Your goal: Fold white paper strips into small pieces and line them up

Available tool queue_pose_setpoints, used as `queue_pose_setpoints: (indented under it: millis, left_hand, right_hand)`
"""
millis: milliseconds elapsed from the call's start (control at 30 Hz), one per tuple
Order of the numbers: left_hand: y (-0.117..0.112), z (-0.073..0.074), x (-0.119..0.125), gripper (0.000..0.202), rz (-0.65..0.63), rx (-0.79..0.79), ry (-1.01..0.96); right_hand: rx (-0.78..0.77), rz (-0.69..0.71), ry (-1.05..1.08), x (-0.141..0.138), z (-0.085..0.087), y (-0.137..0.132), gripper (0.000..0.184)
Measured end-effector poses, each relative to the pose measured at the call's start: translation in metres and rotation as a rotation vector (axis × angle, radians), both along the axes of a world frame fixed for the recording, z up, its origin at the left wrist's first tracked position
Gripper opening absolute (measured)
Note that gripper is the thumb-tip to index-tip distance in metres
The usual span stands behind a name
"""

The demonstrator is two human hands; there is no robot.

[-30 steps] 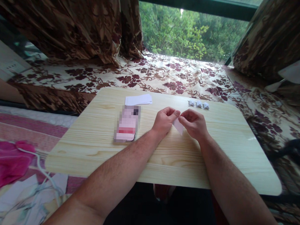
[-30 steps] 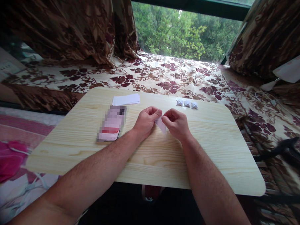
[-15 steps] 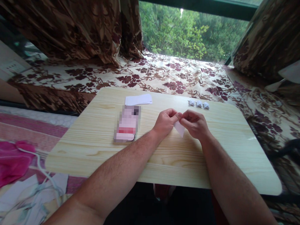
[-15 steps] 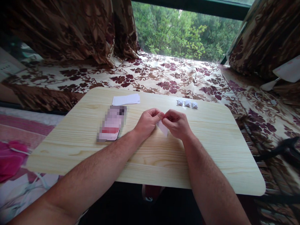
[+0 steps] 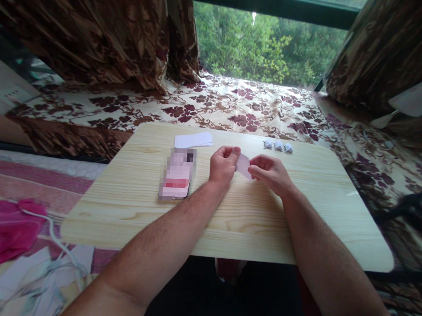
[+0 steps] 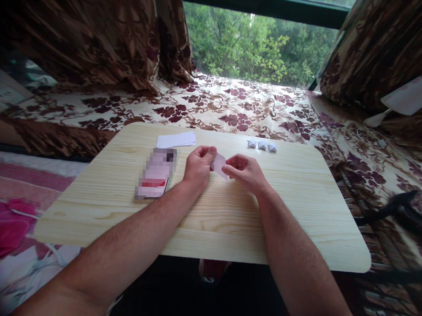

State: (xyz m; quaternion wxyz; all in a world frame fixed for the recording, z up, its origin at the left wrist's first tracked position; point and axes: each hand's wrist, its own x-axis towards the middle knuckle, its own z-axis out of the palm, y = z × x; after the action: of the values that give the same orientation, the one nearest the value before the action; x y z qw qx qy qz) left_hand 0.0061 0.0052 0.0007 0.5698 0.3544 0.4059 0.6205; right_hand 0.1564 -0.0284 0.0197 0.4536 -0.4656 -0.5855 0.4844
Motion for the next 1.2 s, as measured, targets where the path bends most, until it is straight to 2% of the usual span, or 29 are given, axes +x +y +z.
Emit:
queue_pose_setpoints:
  millis: [200, 500, 700, 933, 1067, 1200]
  left_hand:
    - [-0.001, 0.001, 0.001, 0.039, 0.000, -0.009, -0.023]
    - [-0.009, 0.007, -0.003, 0.036, -0.262, 0.110, 0.240]
    - [-0.011, 0.007, -0.003, 0.019, -0.286, 0.074, 0.335]
    - [-0.009, 0.006, -0.001, 0.020, -0.274, 0.033, 0.232]
    - [-0.008, 0.004, -0.001, 0.022, -0.260, 0.030, 0.203]
    - [-0.007, 0.001, -0.001, 0.022, -0.254, 0.057, 0.190]
  right_hand:
    - [-0.023, -0.081, -0.058, 0.001, -0.004, 0.002, 0.017]
    - [0.130, -0.345, 0.042, 0.005, -0.003, 0.008, 0.015]
    - [0.145, -0.324, 0.024, 0.004, -0.003, 0.008, 0.019]
    - [0.193, -0.338, 0.081, -0.001, -0.005, 0.006, 0.031]
    - [0.173, -0.372, 0.141, -0.001, -0.004, 0.006, 0.045]
    - [0.154, -0.354, 0.102, -0.001, -0.002, 0.006, 0.021]
